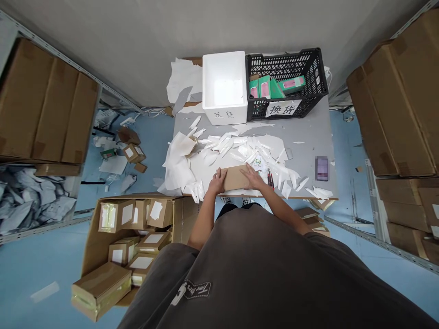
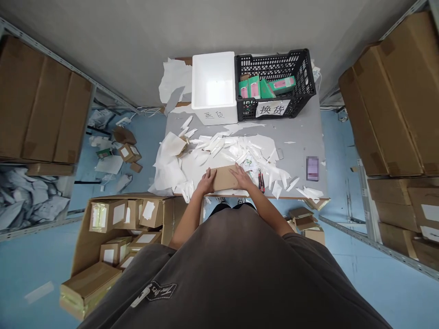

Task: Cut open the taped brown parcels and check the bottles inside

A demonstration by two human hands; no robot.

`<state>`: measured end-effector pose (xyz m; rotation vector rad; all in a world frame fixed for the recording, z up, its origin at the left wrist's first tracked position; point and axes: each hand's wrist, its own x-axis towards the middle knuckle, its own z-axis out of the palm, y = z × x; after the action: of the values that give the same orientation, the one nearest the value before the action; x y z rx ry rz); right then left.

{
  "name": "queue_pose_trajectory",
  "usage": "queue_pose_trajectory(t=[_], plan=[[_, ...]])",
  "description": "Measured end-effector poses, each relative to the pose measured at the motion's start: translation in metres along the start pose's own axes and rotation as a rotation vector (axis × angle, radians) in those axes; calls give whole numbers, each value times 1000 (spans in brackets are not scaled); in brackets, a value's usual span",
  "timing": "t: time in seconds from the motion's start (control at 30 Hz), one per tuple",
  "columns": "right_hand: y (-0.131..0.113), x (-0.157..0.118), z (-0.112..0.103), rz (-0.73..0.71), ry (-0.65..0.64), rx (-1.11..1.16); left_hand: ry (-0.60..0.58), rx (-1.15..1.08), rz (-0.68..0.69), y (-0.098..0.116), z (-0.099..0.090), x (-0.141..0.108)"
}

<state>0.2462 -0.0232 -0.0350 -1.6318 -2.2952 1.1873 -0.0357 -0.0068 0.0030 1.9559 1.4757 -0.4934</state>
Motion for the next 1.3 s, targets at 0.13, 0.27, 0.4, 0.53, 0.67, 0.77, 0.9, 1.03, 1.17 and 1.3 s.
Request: queue_pose_trajectory(t=[0.13, 0.27, 0.4, 0.53, 0.67, 0.77, 0.9, 1.03, 1.17, 1.3], plan=[[34, -13, -29, 123, 168, -5, 54, 1, -5, 14, -14, 11], [77, -26, -52, 441, 246, -19, 169, 16, 2, 32, -31, 27], [103, -17, -58, 637, 145, -19, 196, 43, 52, 46, -39, 49], [110, 9, -54, 665, 82, -34, 202, 51, 106, 54, -41, 70], [116, 39, -42, 690, 52, -51, 270, 10, 107, 51, -42, 89], [121, 61, -32, 678, 72, -110, 331, -36, 80, 37, -42, 102], [124, 92, -29, 586, 128, -192, 403, -94, 64, 5, -43, 111], [118, 136, -41, 427, 138, -260, 450, -149, 8, -41, -44, 106], [96, 197, -53, 324, 65, -321, 514, -195, -97, -96, -45, 88], [61, 250, -50, 285, -6, -366, 553, -216, -239, -154, -56, 68]])
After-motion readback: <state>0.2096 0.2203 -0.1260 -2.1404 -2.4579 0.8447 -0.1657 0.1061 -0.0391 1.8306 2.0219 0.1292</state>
